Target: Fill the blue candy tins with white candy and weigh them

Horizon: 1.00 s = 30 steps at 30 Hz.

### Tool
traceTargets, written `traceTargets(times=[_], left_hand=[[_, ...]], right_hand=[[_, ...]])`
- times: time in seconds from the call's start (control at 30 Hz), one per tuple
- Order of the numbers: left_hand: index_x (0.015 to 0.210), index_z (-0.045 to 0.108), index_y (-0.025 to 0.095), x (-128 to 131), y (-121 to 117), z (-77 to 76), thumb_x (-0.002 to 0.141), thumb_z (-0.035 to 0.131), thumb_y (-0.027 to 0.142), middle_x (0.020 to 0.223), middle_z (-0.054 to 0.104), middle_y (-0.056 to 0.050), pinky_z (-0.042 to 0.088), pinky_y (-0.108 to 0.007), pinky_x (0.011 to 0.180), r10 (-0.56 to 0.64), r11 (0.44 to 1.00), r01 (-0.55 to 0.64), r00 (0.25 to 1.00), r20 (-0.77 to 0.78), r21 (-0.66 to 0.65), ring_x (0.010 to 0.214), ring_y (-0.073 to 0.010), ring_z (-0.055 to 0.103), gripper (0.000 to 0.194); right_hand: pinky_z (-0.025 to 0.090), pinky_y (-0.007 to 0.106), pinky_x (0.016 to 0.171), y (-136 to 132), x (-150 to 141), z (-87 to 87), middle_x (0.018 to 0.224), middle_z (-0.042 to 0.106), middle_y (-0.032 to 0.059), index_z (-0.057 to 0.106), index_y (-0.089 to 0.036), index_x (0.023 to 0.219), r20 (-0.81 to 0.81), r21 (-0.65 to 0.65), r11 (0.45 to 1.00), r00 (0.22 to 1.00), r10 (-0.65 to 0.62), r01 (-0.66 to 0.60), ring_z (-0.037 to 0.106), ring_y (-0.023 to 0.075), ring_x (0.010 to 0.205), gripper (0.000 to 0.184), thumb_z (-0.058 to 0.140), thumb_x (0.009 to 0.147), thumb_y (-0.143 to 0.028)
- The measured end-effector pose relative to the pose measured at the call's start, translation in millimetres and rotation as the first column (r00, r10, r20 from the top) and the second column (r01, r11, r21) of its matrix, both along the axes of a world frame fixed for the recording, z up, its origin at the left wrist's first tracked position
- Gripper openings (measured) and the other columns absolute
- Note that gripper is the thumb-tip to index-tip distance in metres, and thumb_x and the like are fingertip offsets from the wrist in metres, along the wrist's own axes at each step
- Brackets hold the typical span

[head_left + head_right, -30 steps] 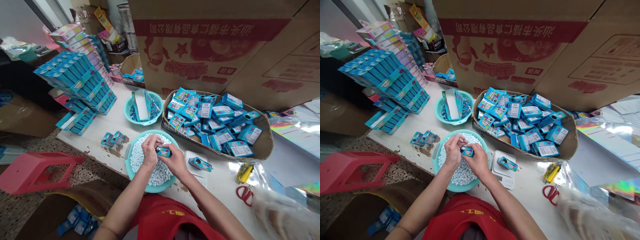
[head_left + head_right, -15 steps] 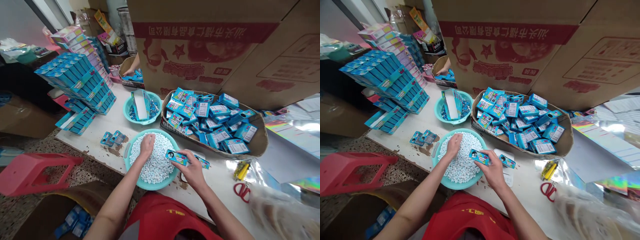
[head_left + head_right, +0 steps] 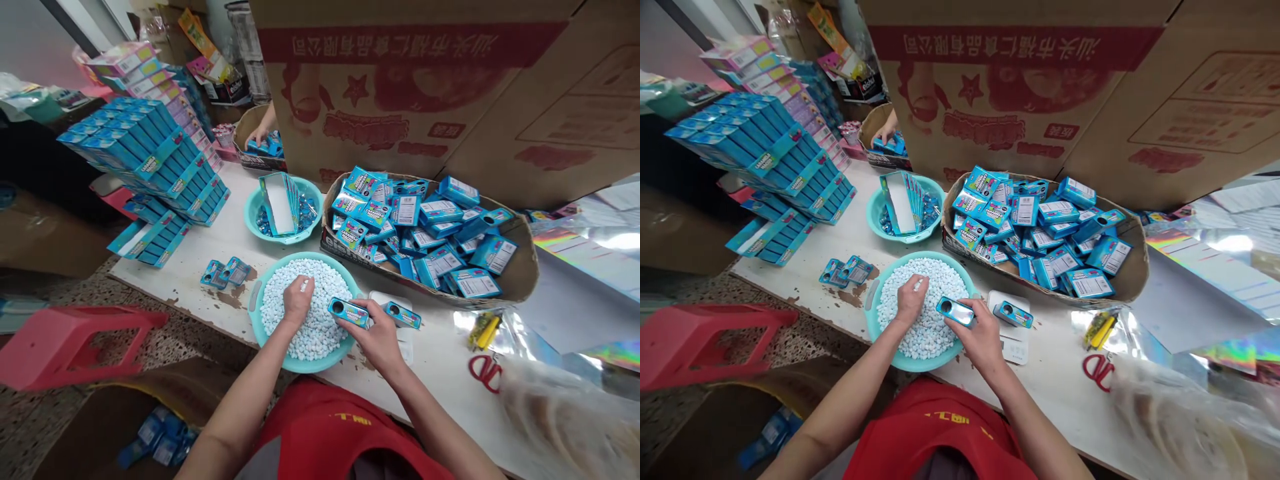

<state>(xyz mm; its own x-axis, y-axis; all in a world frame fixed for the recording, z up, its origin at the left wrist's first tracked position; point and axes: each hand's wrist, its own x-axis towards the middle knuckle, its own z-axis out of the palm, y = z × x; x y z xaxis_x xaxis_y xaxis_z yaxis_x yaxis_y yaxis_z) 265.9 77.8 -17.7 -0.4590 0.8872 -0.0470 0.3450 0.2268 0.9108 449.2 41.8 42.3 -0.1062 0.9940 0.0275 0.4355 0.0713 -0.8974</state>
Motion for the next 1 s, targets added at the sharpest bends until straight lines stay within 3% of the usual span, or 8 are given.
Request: traceTargets(times=[0.07, 0.13, 0.2, 0.3, 0.43, 0.57, 0.77, 1.0], left_hand=[[0.065, 0.051, 0.020, 2.2, 2.1, 18.3, 0.075, 0.058, 0.042, 0.056, 0.049, 0.004, 0.030, -0.021, 0.043, 0.144, 0.989, -0.137, 0.921, 0.363, -0.046, 0.043, -0.0087, 0.043, 0.025], [0.068, 0.050, 0.019, 6.2, 2.2, 41.4, 0.073, 0.059, 0.042, 0.056, 0.049, 0.005, 0.024, -0.019, 0.038, 0.174, 0.982, -0.183, 0.765, 0.621, -0.049, 0.039, -0.0065, 0.039, 0.026], [0.069, 0.049, 0.018, 10.8, 1.1, 62.7, 0.071, 0.062, 0.040, 0.058, 0.050, 0.004, 0.026, -0.019, 0.038, 0.136, 0.979, -0.204, 0.652, 0.746, 0.000, 0.041, -0.0063, 0.042, 0.025], [0.066, 0.048, 0.018, 16.4, -0.3, 81.7, 0.070, 0.062, 0.037, 0.058, 0.050, 0.004, 0.037, -0.020, 0.044, 0.117, 0.967, -0.252, 0.587, 0.801, 0.043, 0.046, -0.0082, 0.048, 0.024], [0.064, 0.047, 0.018, 19.3, -0.2, 86.5, 0.070, 0.062, 0.036, 0.058, 0.051, 0.004, 0.044, -0.023, 0.050, 0.148, 0.941, -0.328, 0.626, 0.765, 0.086, 0.051, -0.0104, 0.053, 0.024], [0.064, 0.046, 0.018, 20.8, 1.9, 83.9, 0.071, 0.064, 0.037, 0.055, 0.050, 0.005, 0.042, -0.022, 0.050, 0.179, 0.929, -0.359, 0.654, 0.735, 0.093, 0.049, -0.0094, 0.052, 0.027], [0.065, 0.050, 0.018, 24.1, 2.5, 83.9, 0.076, 0.064, 0.040, 0.046, 0.047, 0.006, 0.043, -0.024, 0.058, 0.134, 0.952, -0.282, 0.732, 0.667, 0.118, 0.046, -0.0093, 0.051, 0.028], [0.069, 0.054, 0.017, 30.0, 7.9, 74.5, 0.070, 0.070, 0.037, 0.058, 0.051, 0.005, 0.039, -0.020, 0.054, 0.132, 0.953, -0.275, 0.758, 0.639, 0.128, 0.050, -0.0069, 0.048, 0.025]], right_hand=[[0.048, 0.035, 0.078, 2.6, -8.0, 0.5, 0.091, 0.065, 0.0047, 0.062, -0.022, 0.094, 0.017, 0.011, 0.999, 0.999, 0.038, -0.038, 0.062, 0.0234, 0.088, 0.029, 0.071, 0.072, -0.038], [0.048, 0.036, 0.078, 6.2, -17.9, -0.2, 0.092, 0.065, 0.0051, 0.061, -0.022, 0.094, 0.044, 0.024, 0.997, 0.996, 0.072, -0.073, 0.061, 0.0240, 0.089, 0.027, 0.070, 0.072, -0.036], [0.047, 0.037, 0.078, 9.9, -29.0, -0.9, 0.092, 0.066, 0.0055, 0.061, -0.022, 0.094, 0.092, 0.029, 0.993, 0.990, 0.110, -0.113, 0.061, 0.0246, 0.090, 0.025, 0.070, 0.072, -0.032], [0.047, 0.036, 0.077, 13.2, -43.7, 1.8, 0.092, 0.066, 0.0056, 0.061, -0.022, 0.093, 0.170, 0.033, 0.984, 0.971, 0.168, -0.176, 0.061, 0.0250, 0.089, 0.023, 0.068, 0.072, -0.026], [0.045, 0.036, 0.077, 13.8, -50.8, 11.7, 0.092, 0.066, 0.0054, 0.061, -0.023, 0.096, 0.217, 0.105, 0.975, 0.962, 0.168, -0.194, 0.061, 0.0248, 0.091, 0.025, 0.068, 0.073, -0.027], [0.044, 0.036, 0.076, 16.3, -49.1, 17.1, 0.092, 0.067, 0.0053, 0.061, -0.023, 0.094, 0.249, 0.087, 0.979, 0.955, 0.160, -0.186, 0.061, 0.0249, 0.090, 0.023, 0.068, 0.072, -0.028], [0.044, 0.035, 0.074, 19.0, -46.7, 17.8, 0.090, 0.066, 0.0046, 0.061, -0.022, 0.093, 0.223, 0.064, 0.976, 0.956, 0.188, -0.207, 0.061, 0.0243, 0.088, 0.023, 0.068, 0.071, -0.025], [0.045, 0.034, 0.074, 21.8, -43.9, 11.7, 0.088, 0.065, 0.0035, 0.061, -0.023, 0.090, 0.155, 0.081, 0.985, 0.978, 0.141, -0.155, 0.060, 0.0230, 0.086, 0.021, 0.067, 0.070, -0.024]])
